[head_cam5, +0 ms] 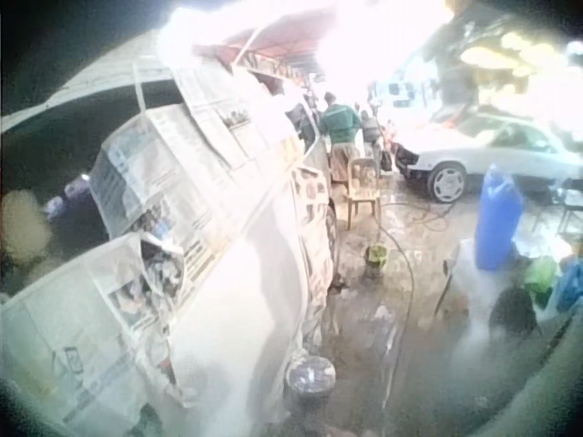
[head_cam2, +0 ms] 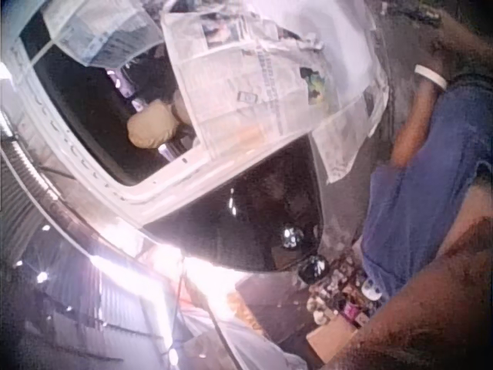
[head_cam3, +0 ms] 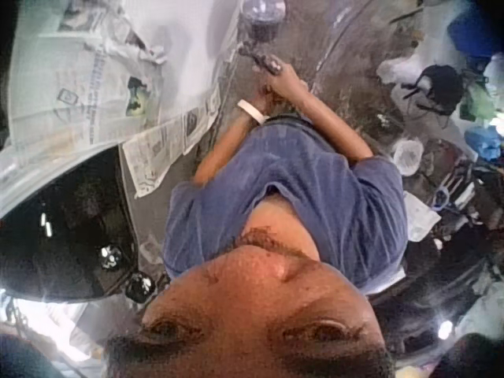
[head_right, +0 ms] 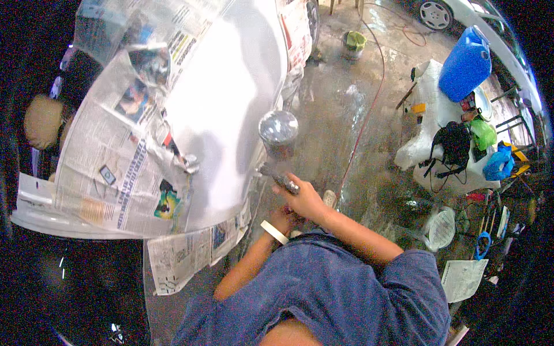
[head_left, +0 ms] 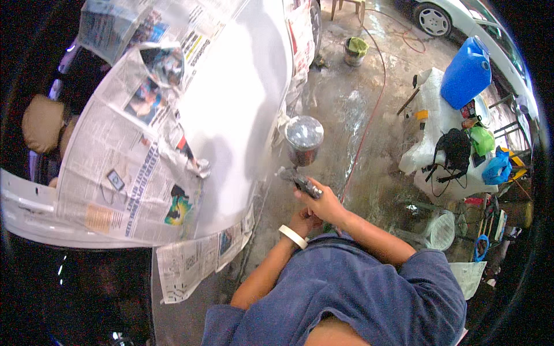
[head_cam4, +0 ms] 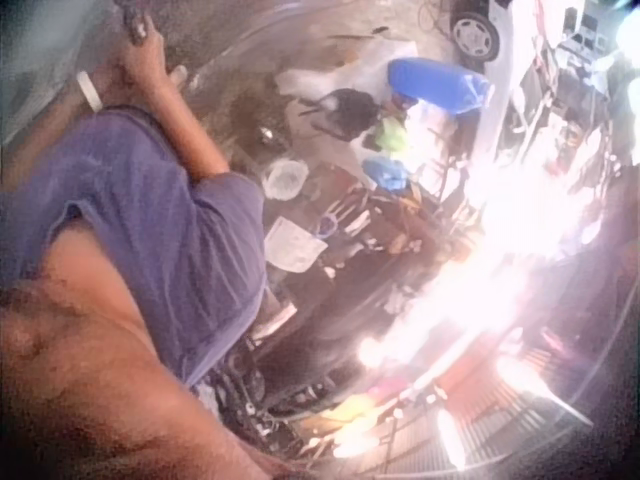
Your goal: The person uses a spray gun to apply white paint to a car door covered with newspaper. The person moves the spray gun in steady horizontal strokes across the surface, occasionally adjusting their position by squatting to reach lower areas.
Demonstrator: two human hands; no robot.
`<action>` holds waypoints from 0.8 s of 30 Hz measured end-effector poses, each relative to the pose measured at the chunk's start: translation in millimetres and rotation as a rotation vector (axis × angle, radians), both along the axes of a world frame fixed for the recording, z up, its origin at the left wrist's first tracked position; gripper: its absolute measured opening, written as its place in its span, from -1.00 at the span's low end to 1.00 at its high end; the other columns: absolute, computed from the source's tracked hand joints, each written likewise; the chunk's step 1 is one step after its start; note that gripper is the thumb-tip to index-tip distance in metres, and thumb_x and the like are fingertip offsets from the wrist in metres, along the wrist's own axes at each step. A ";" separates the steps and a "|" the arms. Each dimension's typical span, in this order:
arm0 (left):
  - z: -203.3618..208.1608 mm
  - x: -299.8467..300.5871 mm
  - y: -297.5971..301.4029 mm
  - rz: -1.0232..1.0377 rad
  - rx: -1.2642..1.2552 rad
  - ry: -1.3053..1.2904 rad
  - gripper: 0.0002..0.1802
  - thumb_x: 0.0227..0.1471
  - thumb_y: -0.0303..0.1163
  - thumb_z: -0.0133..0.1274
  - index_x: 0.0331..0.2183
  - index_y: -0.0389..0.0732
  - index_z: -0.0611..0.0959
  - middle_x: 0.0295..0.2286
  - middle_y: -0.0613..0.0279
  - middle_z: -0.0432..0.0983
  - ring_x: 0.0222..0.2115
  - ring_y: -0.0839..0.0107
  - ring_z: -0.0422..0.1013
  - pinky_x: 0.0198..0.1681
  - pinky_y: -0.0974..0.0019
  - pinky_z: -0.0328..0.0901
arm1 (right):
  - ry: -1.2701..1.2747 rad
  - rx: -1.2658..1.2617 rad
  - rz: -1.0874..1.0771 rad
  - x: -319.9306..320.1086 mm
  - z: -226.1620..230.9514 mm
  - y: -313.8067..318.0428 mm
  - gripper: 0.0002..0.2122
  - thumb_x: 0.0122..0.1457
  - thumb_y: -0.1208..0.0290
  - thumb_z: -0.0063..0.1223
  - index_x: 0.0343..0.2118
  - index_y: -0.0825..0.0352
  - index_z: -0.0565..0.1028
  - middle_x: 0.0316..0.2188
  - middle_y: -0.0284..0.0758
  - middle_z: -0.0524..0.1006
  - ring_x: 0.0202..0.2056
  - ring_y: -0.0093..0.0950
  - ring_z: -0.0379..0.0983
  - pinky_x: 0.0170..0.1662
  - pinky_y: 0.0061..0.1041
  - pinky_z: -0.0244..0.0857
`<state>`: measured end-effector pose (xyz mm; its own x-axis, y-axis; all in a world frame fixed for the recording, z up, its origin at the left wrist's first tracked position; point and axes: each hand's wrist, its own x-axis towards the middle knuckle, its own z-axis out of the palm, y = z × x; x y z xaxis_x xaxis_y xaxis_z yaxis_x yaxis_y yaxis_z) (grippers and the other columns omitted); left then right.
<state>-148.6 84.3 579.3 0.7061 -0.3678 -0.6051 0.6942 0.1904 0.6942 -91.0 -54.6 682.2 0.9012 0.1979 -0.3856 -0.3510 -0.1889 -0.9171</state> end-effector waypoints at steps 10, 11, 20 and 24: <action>176.6 95.1 -43.6 -0.136 0.799 -1.215 -0.73 0.08 -0.47 0.10 -0.13 -0.21 0.64 -0.18 0.05 0.55 -0.22 0.21 0.52 -0.18 0.23 0.41 | -0.142 0.076 -0.069 51.5 -8.7 -79.0 -0.47 0.19 0.23 0.20 0.17 0.36 0.34 -0.18 -0.08 0.61 -0.18 -0.45 0.53 -0.10 -0.40 0.38; 184.5 107.0 -54.5 -0.116 0.812 -1.369 -0.71 0.08 -0.48 0.10 -0.11 -0.21 0.63 -0.15 0.07 0.54 -0.20 0.21 0.51 -0.16 0.22 0.41 | -0.139 0.103 -0.065 55.5 -5.5 -87.6 -0.47 0.19 0.26 0.19 0.17 0.35 0.34 -0.18 -0.08 0.61 -0.18 -0.44 0.53 -0.10 -0.39 0.38; 184.4 170.1 -112.2 -0.601 0.749 -1.399 -0.67 0.12 -0.43 0.00 -0.04 -0.15 0.59 -0.08 0.18 0.52 -0.15 0.19 0.52 -0.16 0.22 0.45 | -0.143 -0.005 0.039 69.3 -19.7 -146.3 -0.66 0.14 0.40 0.18 -0.04 0.36 0.45 -0.20 -0.05 0.60 -0.13 -0.26 0.57 -0.07 -0.34 0.37; 181.9 206.1 -137.3 -0.820 0.608 -1.429 -0.65 0.10 -0.42 0.01 -0.04 -0.12 0.54 -0.13 0.23 0.55 -0.23 0.12 0.54 -0.23 0.19 0.47 | -0.255 0.026 -0.045 78.5 -28.3 -171.9 -0.82 0.20 0.39 0.14 -0.18 0.34 0.52 -0.48 -0.39 0.55 -0.44 -0.64 0.43 -0.37 -0.51 0.33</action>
